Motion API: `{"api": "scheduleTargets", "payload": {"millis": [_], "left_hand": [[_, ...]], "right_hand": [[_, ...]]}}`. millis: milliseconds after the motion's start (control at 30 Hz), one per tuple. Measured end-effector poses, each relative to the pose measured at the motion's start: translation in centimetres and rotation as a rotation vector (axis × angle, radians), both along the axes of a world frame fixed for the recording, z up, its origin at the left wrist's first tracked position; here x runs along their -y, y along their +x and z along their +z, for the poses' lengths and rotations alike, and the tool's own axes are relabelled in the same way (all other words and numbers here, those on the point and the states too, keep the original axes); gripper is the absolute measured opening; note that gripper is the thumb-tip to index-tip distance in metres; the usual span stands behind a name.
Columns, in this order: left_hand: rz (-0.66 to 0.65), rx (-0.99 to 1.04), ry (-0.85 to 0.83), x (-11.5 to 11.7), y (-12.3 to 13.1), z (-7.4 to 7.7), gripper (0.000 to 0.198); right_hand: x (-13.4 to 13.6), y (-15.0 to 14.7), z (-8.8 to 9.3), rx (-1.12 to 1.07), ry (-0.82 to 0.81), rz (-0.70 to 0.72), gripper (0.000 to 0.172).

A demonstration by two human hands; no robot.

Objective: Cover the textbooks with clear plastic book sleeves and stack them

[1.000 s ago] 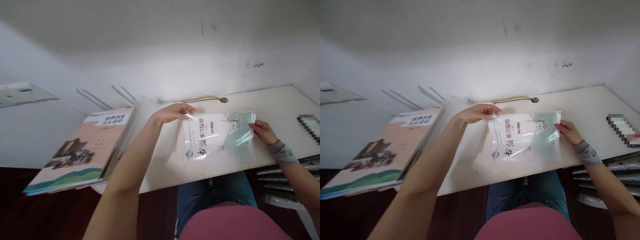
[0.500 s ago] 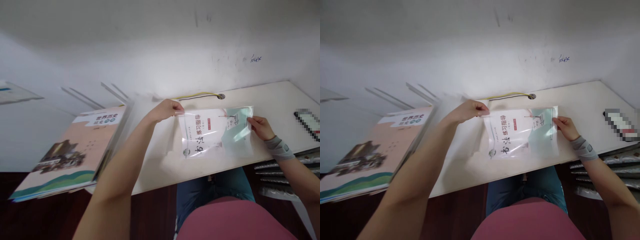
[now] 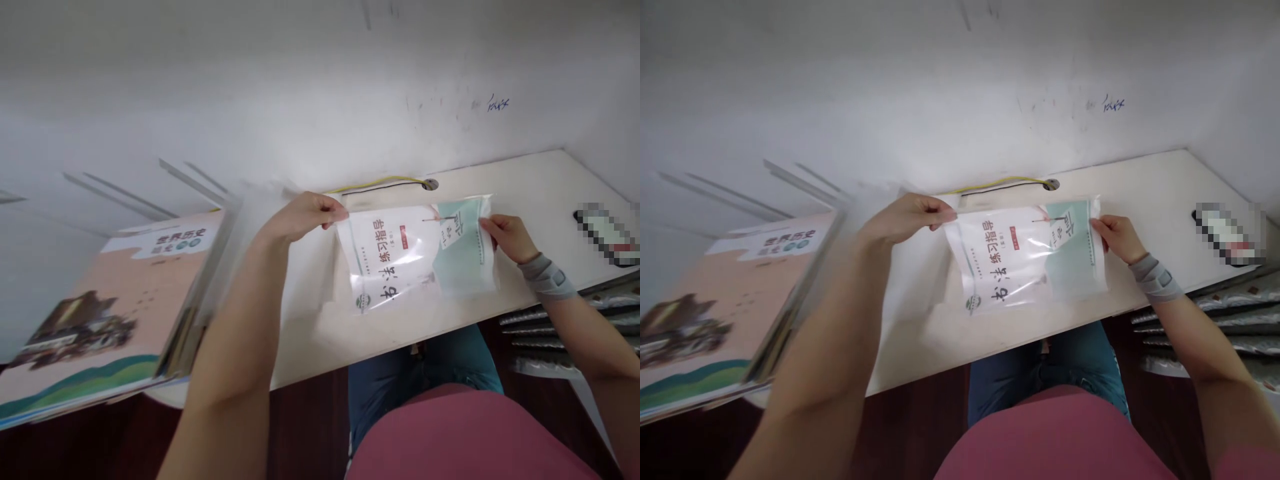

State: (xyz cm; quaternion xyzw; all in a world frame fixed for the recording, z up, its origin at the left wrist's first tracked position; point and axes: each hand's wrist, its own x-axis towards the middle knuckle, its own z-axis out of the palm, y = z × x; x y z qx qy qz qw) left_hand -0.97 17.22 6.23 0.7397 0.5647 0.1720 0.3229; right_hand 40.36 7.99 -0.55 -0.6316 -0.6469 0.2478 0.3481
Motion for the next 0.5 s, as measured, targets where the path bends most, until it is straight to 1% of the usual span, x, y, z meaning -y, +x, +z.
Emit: {"api": "scheduleTargets", "payload": {"millis": [67,100,133,167,200,233,267,300,333,367,400,433,500], "left_hand": [[0.183,-0.071,0.198,-0.2,0.7,-1.7,0.028],[0.264,-0.100,0.312,0.1,1.4,-2.7,0.033],[0.307,-0.127,0.415,0.8,2.3,-3.6,0.039],[0.297,-0.149,0.476,1.9,3.5,-4.6,0.044],[0.238,-0.181,0.524,3.1,4.8,-5.6,0.049],[0.135,-0.238,0.526,4.6,6.2,-6.6,0.054],[0.014,-0.309,0.488,6.0,7.6,-7.6,0.059],[-0.082,-0.381,0.441,7.3,8.9,-8.5,0.063],[-0.141,-0.450,0.398,8.3,9.8,-9.3,0.066],[-0.151,-0.508,0.357,9.1,10.4,-9.9,0.068],[-0.146,-0.557,0.315,9.4,10.6,-10.3,0.069],[-0.118,-0.593,0.284,9.6,10.6,-10.5,0.071],[-0.036,-0.629,0.261,9.3,10.1,-10.5,0.074]], "right_hand": [[-1.1,-0.2,-0.7,0.160,0.066,-0.051,0.047],[-1.4,-0.5,-1.0,0.234,0.132,-0.086,0.048],[-1.5,-0.9,-1.2,0.308,0.214,-0.115,0.052],[-1.4,-1.5,-1.4,0.386,0.298,-0.120,0.056],[-1.1,-2.2,-1.6,0.473,0.367,-0.091,0.059],[-0.7,-3.1,-1.9,0.564,0.411,-0.028,0.061],[-0.3,-3.9,-2.1,0.651,0.424,0.065,0.061],[0.0,-4.6,-2.4,0.727,0.413,0.166,0.061],[0.3,-5.1,-2.7,0.788,0.385,0.253,0.060],[0.3,-5.4,-3.1,0.835,0.339,0.310,0.058],[0.3,-5.4,-3.4,0.867,0.285,0.329,0.056],[0.1,-5.2,-3.7,0.888,0.229,0.310,0.055],[-0.2,-4.5,-4.1,0.907,0.149,0.199,0.057]]}}
